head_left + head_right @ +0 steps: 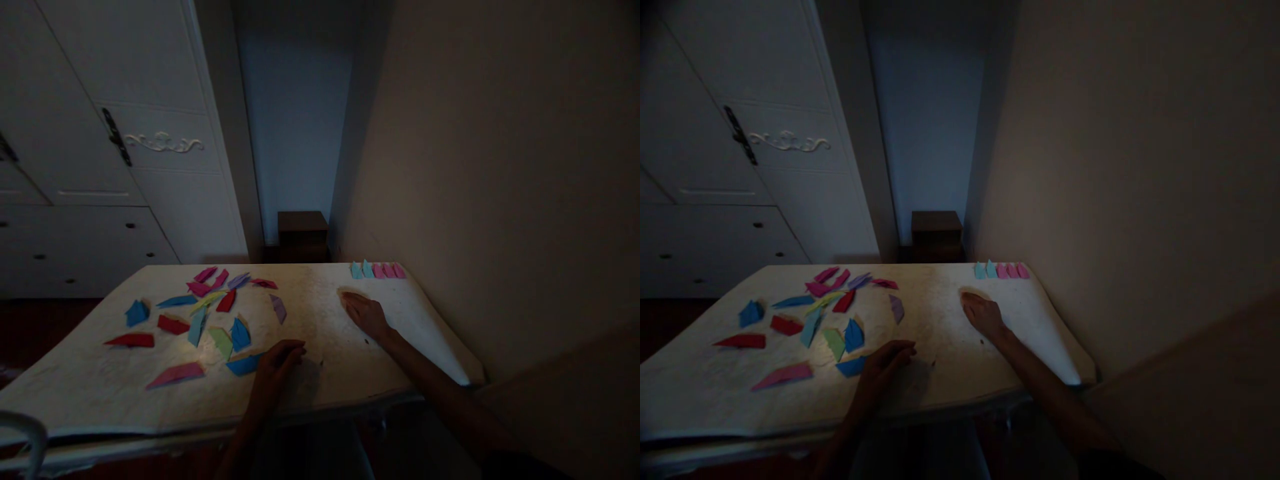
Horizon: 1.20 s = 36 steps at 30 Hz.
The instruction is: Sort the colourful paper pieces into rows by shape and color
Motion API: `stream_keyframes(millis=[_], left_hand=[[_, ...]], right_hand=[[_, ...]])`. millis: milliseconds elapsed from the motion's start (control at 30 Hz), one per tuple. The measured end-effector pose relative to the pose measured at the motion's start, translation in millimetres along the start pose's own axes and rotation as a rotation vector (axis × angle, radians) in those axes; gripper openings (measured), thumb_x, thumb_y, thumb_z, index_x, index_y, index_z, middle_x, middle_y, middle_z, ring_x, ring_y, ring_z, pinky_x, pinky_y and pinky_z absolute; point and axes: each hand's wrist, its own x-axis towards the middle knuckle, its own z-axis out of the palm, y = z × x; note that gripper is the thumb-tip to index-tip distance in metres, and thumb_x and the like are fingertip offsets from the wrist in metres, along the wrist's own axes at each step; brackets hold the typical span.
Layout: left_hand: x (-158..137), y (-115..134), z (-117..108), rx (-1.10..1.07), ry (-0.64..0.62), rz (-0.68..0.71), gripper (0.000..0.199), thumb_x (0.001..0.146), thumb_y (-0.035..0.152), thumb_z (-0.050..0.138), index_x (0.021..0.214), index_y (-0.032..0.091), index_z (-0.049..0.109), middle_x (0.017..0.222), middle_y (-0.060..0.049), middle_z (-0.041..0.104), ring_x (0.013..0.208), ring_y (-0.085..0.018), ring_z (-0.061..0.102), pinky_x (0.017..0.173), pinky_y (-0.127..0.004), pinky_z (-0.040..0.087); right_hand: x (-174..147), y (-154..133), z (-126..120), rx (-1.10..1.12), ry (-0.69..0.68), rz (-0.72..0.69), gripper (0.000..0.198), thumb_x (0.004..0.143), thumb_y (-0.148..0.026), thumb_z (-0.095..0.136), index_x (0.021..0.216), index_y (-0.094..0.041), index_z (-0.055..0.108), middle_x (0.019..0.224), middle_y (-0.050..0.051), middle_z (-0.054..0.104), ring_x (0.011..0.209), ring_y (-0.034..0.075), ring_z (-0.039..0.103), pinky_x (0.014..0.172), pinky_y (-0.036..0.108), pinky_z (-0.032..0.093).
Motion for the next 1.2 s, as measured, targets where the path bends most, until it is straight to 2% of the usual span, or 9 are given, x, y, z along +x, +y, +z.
stream_keyframes(millis=[133, 300, 433, 700, 833, 1000, 1200], left_hand=[[-1, 1, 1, -0.018, -0.004, 0.006, 0.035, 0.072, 0.046, 0.064, 0.089, 0.016, 0.070, 0.084, -0.008, 0.072, 0.080, -0.022, 0.067, 0.071, -0.030, 0.054], [-2, 4, 2, -0.001, 0.011, 0.006, 0.034, 0.072, 0.045, 0.063, 0.089, 0.016, 0.070, 0.084, -0.008, 0.072, 0.082, -0.022, 0.067, 0.072, -0.031, 0.054], [-3, 5, 2, -0.011, 0.004, 0.029, 0.033, 0.074, 0.044, 0.062, 0.089, 0.016, 0.070, 0.084, -0.007, 0.072, 0.080, -0.021, 0.067, 0.071, -0.031, 0.054], [-10, -1, -2, -0.008, 0.001, 0.084, 0.028, 0.077, 0.039, 0.062, 0.089, 0.015, 0.070, 0.083, -0.007, 0.071, 0.073, -0.018, 0.066, 0.069, -0.029, 0.053], [-22, -5, -8, -0.017, -0.002, 0.092, 0.028, 0.078, 0.038, 0.060, 0.091, 0.015, 0.071, 0.084, -0.008, 0.072, 0.074, -0.018, 0.067, 0.068, -0.028, 0.053], [-30, -1, -37, 0.004, 0.080, 0.103, 0.029, 0.078, 0.040, 0.061, 0.091, 0.016, 0.071, 0.082, -0.007, 0.073, 0.072, -0.018, 0.066, 0.066, -0.028, 0.052], [-32, 6, -108, 0.116, 0.390, 0.178, 0.027, 0.077, 0.039, 0.058, 0.088, 0.017, 0.070, 0.082, -0.005, 0.071, 0.071, -0.017, 0.064, 0.066, -0.027, 0.050]], right_hand=[[-28, -25, -9, 0.175, 0.017, -0.098, 0.035, 0.097, -0.025, 0.036, 0.114, -0.021, 0.066, 0.116, 0.005, 0.068, 0.107, 0.014, 0.063, 0.094, 0.025, 0.049], [-48, -44, -21, 0.224, -0.097, 0.000, 0.036, 0.098, -0.031, 0.035, 0.106, -0.024, 0.070, 0.105, 0.003, 0.071, 0.097, 0.016, 0.065, 0.087, 0.027, 0.051], [-52, -47, -21, 0.200, -0.148, 0.050, 0.039, 0.098, -0.036, 0.035, 0.104, -0.024, 0.072, 0.094, 0.004, 0.073, 0.084, 0.017, 0.067, 0.081, 0.028, 0.052], [-53, -47, -19, 0.210, -0.116, 0.029, 0.040, 0.097, -0.039, 0.037, 0.099, -0.021, 0.072, 0.102, 0.005, 0.073, 0.094, 0.018, 0.068, 0.087, 0.030, 0.051], [-53, -50, -21, 0.193, -0.110, 0.034, 0.045, 0.096, -0.046, 0.035, 0.091, -0.021, 0.071, 0.095, 0.005, 0.073, 0.087, 0.019, 0.069, 0.082, 0.031, 0.052], [-53, -55, -23, 0.118, -0.157, 0.058, 0.058, 0.095, -0.057, 0.025, 0.079, -0.022, 0.070, 0.084, 0.005, 0.073, 0.077, 0.020, 0.069, 0.072, 0.031, 0.052], [-51, -52, -22, 0.115, -0.195, 0.066, 0.063, 0.091, -0.065, 0.024, 0.080, -0.026, 0.072, 0.086, 0.003, 0.075, 0.079, 0.020, 0.070, 0.073, 0.028, 0.052]])
